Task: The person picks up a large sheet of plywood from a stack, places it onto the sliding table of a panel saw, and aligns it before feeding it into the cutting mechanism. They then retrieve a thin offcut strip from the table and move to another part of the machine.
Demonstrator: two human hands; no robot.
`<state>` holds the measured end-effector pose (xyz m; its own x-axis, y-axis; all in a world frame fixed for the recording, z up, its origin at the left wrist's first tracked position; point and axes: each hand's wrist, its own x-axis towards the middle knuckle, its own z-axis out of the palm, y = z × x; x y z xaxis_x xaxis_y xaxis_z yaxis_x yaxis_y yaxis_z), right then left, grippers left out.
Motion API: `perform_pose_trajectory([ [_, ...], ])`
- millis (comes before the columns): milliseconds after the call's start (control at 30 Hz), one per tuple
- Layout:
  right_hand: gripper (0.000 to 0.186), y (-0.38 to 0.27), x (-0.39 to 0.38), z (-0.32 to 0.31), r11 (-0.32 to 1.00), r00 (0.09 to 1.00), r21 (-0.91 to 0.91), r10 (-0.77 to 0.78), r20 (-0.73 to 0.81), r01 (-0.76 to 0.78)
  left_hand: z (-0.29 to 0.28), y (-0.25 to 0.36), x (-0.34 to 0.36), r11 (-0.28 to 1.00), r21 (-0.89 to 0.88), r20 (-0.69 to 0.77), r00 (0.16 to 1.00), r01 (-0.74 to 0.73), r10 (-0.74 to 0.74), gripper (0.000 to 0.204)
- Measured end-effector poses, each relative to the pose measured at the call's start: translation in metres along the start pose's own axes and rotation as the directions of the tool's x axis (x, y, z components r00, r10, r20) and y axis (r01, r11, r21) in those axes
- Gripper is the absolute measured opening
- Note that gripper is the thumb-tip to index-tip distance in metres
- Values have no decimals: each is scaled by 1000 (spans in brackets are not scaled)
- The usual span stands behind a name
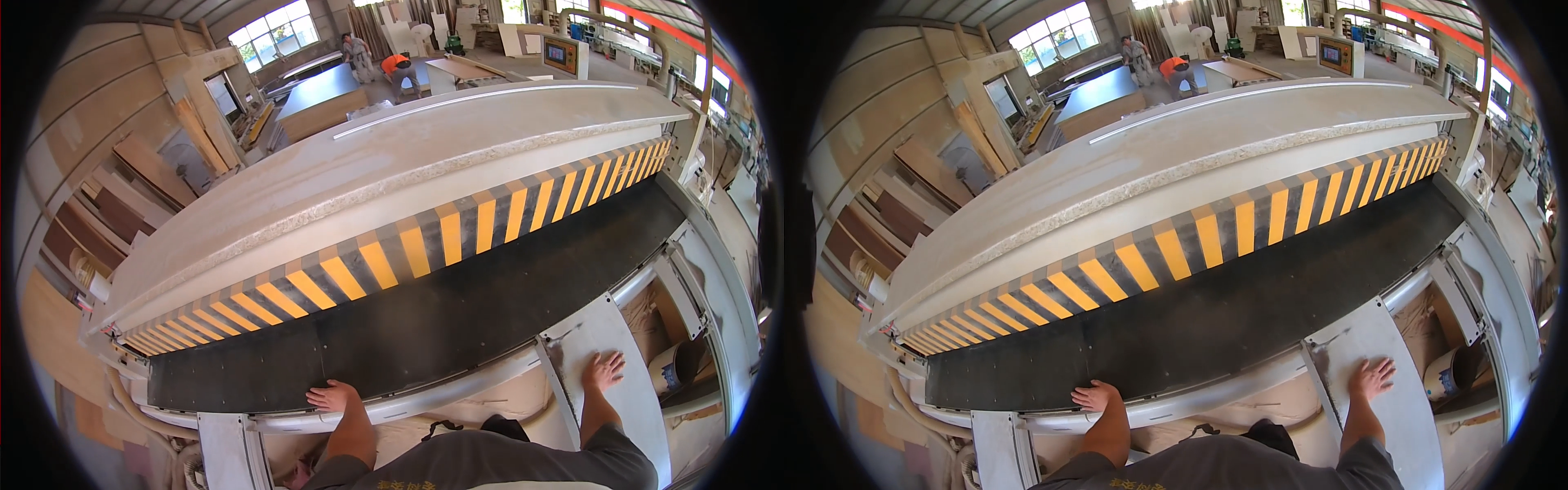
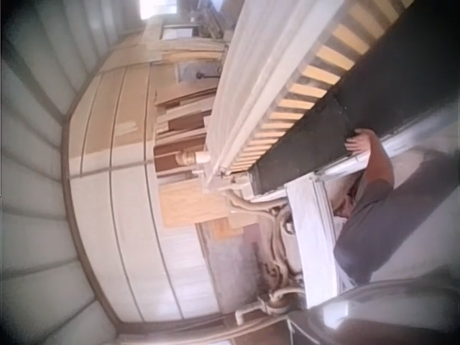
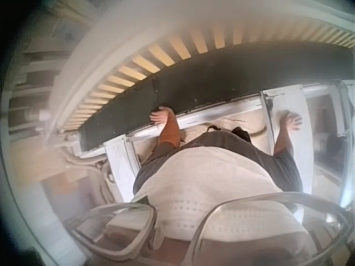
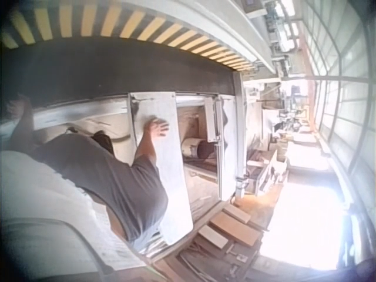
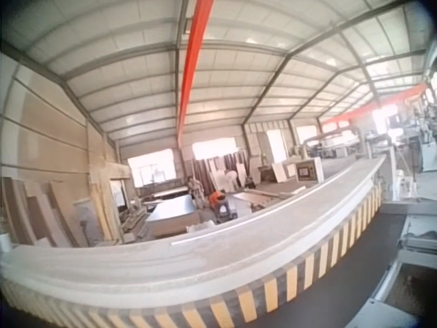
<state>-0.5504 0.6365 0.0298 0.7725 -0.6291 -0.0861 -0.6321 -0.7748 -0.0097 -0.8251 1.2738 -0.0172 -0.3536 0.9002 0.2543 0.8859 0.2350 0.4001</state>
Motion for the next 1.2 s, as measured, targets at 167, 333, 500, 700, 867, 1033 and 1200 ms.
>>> perform_pose_trajectory([
  [167, 78, 6, 11, 14, 999, 1000, -51, 15, -20, -16, 7, 5, -1, 999, 43, -32, 999, -6, 8, 66],
  [333, 78, -3, 7, 6, 998, 1000, -62, 9, -8, -9, 14, -2, 3, 998, 65, -58, 998, -12, 15, 67],
  [500, 77, 2, 9, 5, 998, 1000, -54, 17, 25, -15, 8, 3, 0, 997, 68, -64, 998, -19, 23, 67],
  [700, 75, 6, 12, 12, 999, 999, -31, -12, 43, 14, 11, 0, 3, 994, 107, -65, 997, -31, 38, 66],
  [867, 74, 7, 13, 13, 999, 998, -23, -22, 56, 23, 7, 0, 4, 991, 127, -36, 999, -35, 39, 66],
  [1033, 73, 9, 13, 17, 999, 1000, -29, -25, 11, 25, 8, -3, 4, 991, 127, -34, 998, -49, 54, 65],
  [1200, 73, 11, 25, 36, 999, 998, -41, -25, -51, 23, 8, 1, 4, 993, 112, -30, 998, -43, 47, 65],
])
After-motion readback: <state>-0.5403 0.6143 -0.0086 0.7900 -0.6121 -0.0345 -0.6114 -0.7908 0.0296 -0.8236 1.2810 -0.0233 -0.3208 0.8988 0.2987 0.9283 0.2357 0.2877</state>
